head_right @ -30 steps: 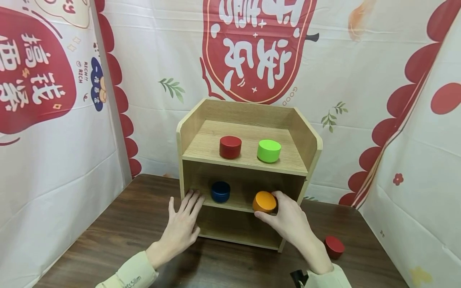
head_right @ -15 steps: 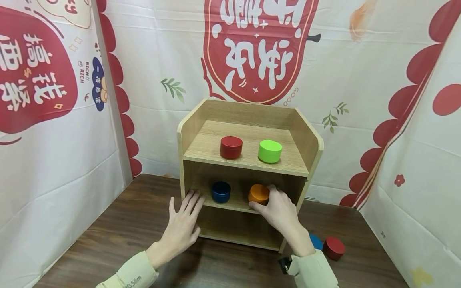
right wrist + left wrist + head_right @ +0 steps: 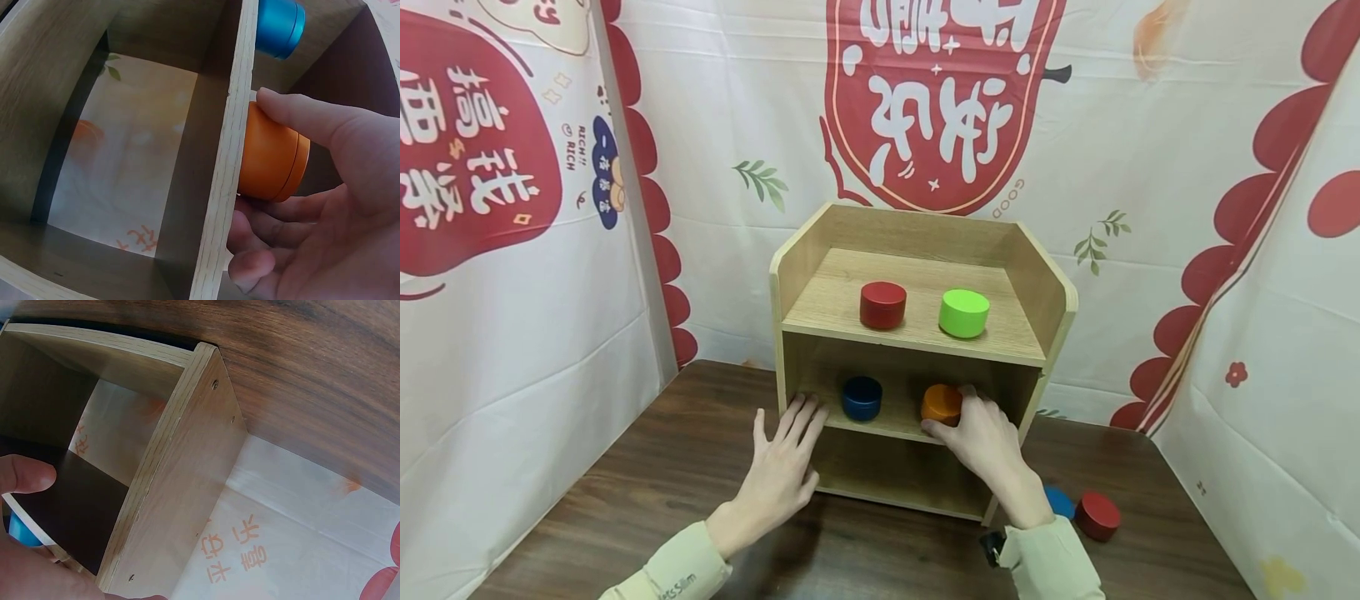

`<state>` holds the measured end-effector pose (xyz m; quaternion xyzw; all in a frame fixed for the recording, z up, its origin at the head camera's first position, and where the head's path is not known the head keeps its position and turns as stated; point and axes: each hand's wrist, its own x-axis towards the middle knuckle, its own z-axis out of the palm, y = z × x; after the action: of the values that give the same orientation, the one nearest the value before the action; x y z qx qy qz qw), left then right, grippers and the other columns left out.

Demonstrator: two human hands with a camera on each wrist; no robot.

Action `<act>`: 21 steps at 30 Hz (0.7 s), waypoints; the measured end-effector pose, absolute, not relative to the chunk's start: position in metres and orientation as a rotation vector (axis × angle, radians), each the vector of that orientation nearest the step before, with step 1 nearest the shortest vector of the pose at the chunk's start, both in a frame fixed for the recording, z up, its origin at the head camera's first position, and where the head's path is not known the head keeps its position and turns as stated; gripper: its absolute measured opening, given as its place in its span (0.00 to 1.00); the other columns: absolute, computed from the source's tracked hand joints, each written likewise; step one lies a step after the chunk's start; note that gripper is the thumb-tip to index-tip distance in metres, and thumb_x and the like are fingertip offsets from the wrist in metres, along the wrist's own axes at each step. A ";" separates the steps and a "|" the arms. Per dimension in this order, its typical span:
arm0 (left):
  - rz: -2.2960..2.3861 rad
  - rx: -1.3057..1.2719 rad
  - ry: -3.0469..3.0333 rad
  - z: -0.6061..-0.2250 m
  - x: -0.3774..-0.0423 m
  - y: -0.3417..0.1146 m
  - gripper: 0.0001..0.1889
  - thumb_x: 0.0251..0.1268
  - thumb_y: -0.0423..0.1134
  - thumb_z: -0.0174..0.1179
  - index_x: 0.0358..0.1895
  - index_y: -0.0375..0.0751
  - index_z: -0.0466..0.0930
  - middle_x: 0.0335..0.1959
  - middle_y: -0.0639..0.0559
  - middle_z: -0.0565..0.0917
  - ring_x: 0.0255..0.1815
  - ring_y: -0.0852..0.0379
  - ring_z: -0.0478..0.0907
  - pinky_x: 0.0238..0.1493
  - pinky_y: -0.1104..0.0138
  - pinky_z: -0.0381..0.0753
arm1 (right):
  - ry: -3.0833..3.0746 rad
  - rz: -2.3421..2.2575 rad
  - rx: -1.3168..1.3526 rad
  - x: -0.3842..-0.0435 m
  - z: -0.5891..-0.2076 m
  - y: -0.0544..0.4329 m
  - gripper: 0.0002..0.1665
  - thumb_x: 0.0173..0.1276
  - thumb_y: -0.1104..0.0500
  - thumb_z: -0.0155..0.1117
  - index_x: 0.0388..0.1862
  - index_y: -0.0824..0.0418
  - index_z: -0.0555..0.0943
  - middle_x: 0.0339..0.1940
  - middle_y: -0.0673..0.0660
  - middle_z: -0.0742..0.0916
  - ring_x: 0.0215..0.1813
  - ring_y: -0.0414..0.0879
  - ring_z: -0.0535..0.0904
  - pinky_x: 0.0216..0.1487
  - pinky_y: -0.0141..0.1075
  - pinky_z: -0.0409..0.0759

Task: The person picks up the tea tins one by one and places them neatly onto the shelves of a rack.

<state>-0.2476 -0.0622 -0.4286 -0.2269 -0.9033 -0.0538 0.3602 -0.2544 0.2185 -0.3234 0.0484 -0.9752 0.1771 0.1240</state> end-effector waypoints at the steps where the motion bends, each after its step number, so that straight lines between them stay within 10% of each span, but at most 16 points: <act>1: -0.138 -0.585 -2.329 -0.428 -0.247 -0.062 0.47 0.42 0.40 0.70 0.73 0.44 0.61 0.73 0.45 0.64 0.75 0.46 0.59 0.60 0.27 0.54 | -2.845 0.517 0.140 -0.255 -0.324 0.219 0.40 0.55 0.39 0.69 0.54 0.70 0.74 0.37 0.62 0.84 0.33 0.50 0.78 0.30 0.43 0.78; 21: -0.144 -0.584 -2.326 -0.430 -0.248 -0.061 0.46 0.43 0.41 0.70 0.72 0.44 0.61 0.73 0.44 0.64 0.75 0.45 0.59 0.60 0.27 0.55 | -2.768 0.431 0.163 -0.239 -0.323 0.220 0.44 0.55 0.38 0.70 0.60 0.67 0.72 0.46 0.67 0.83 0.44 0.59 0.81 0.38 0.53 0.79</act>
<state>-0.2475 -0.0608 -0.4296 -0.2267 -0.9029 -0.0559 0.3610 -0.2389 0.2200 -0.3227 0.0574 -0.9726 0.1515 0.1669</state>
